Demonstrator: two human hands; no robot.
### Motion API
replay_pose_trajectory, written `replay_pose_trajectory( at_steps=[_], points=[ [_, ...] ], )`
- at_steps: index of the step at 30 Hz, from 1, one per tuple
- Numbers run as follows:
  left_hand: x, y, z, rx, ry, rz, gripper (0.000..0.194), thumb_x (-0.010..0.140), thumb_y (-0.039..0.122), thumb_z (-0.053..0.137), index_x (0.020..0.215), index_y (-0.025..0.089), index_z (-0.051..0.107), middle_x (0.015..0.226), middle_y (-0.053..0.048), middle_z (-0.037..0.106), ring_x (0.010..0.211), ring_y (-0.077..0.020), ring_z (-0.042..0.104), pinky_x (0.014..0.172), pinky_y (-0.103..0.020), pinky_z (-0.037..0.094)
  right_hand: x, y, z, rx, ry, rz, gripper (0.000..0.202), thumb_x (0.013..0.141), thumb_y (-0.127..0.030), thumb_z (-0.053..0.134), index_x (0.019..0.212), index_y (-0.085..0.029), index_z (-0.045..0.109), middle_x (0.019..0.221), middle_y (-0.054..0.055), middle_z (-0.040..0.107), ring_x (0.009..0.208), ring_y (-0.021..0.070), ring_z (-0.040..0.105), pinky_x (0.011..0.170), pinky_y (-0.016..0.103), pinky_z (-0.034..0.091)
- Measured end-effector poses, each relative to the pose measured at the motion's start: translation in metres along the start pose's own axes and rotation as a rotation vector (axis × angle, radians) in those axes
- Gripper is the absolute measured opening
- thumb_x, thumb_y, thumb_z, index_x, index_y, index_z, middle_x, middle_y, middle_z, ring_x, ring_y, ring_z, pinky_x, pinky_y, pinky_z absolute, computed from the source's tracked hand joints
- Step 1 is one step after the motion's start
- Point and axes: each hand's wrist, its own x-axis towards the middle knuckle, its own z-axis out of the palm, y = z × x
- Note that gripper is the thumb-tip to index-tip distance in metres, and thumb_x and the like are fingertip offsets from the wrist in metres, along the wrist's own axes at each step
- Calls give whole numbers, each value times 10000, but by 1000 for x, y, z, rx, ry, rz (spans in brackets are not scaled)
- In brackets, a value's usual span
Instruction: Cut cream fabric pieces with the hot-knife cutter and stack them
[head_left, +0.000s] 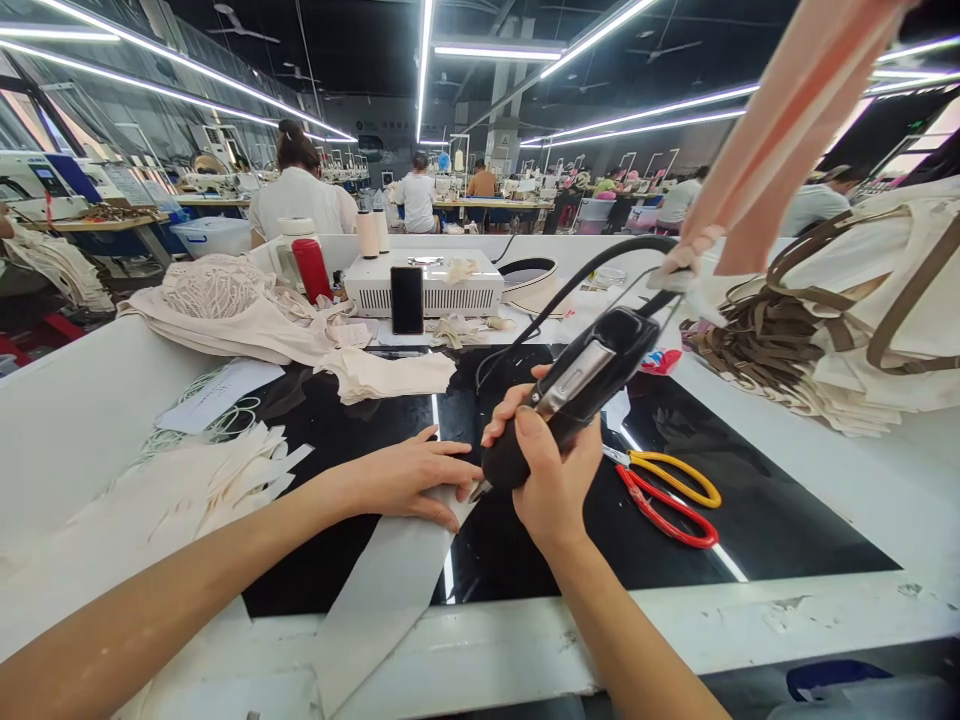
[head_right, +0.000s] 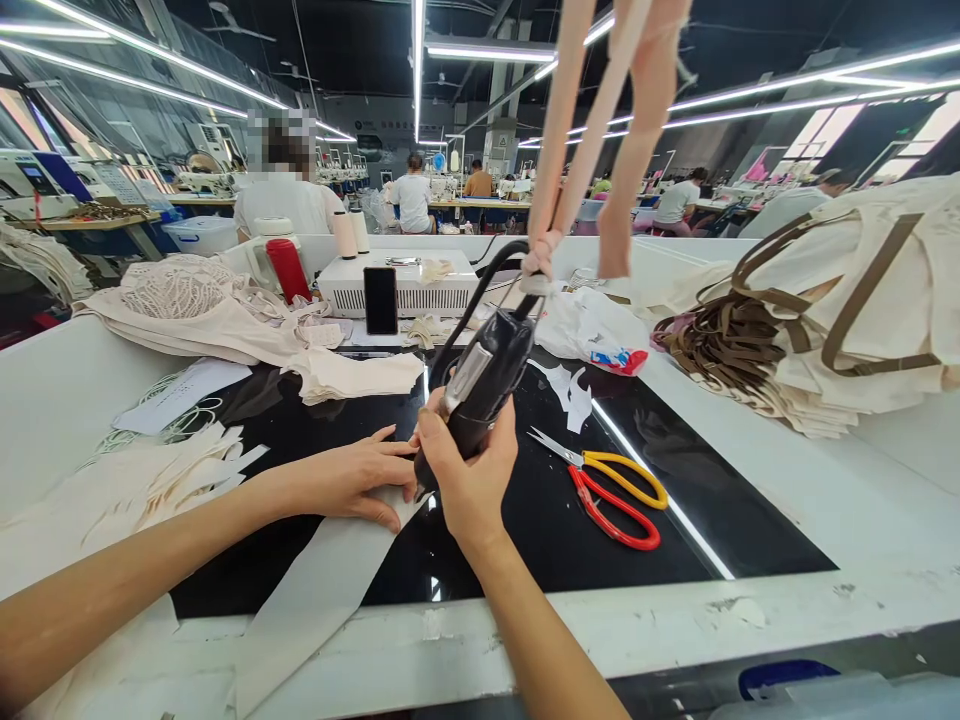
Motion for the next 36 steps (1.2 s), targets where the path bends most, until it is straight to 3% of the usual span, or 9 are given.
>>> replay_pose_trajectory(
  at_steps=[3,8,11,16,21,30,36],
  points=[
    [0,2,-2,-24,-24,-3,319,975,487,719,1229,299,684,1210,-39,721,1574,-330,320,1269,-703,91,1,-4,-6,-11,16,-12,354,863,-317,812,1142,-261,601,837,-53,676,578,108,620,556,257,558],
    [0,1,-4,-37,-50,-12,367,998,518,676,1306,321,659,1199,-43,721,1587,-320,295,1271,-689,82,1,-2,-10,-35,21,-21,350,864,-328,816,1136,-264,606,845,-51,679,586,109,630,572,259,564],
    [0,2,-6,-49,-56,-8,347,987,532,684,1251,308,679,1180,-42,727,1580,-310,311,1280,-669,73,1,0,-8,-26,13,-30,346,875,-324,804,1158,-271,613,833,-56,671,579,107,621,548,251,558],
    [2,7,-10,-27,-76,-26,307,989,550,665,1078,257,685,1364,-78,676,1587,-304,291,1279,-662,81,1,2,-6,-58,33,-13,356,860,-328,815,1150,-258,620,818,-51,677,596,112,623,571,258,566],
    [1,8,-11,-17,-81,-20,271,978,498,706,1076,247,682,1365,-80,679,1587,-312,291,1280,-661,84,0,2,-7,-68,30,-17,367,856,-328,811,1158,-256,616,812,-50,677,589,113,620,573,262,566],
    [-7,8,-12,-4,-95,-55,330,984,439,721,1280,309,657,1247,-35,713,1597,-320,272,1272,-685,85,-1,3,-7,-69,24,-16,398,849,-322,817,1173,-271,591,836,-48,680,607,120,630,588,273,571],
    [-6,6,-9,-6,-70,-16,352,992,432,709,1318,320,640,1445,-43,642,1599,-333,261,1276,-681,33,-2,3,-7,-88,30,1,403,849,-311,808,1178,-270,578,828,-49,677,593,124,631,586,282,571]
  ],
)
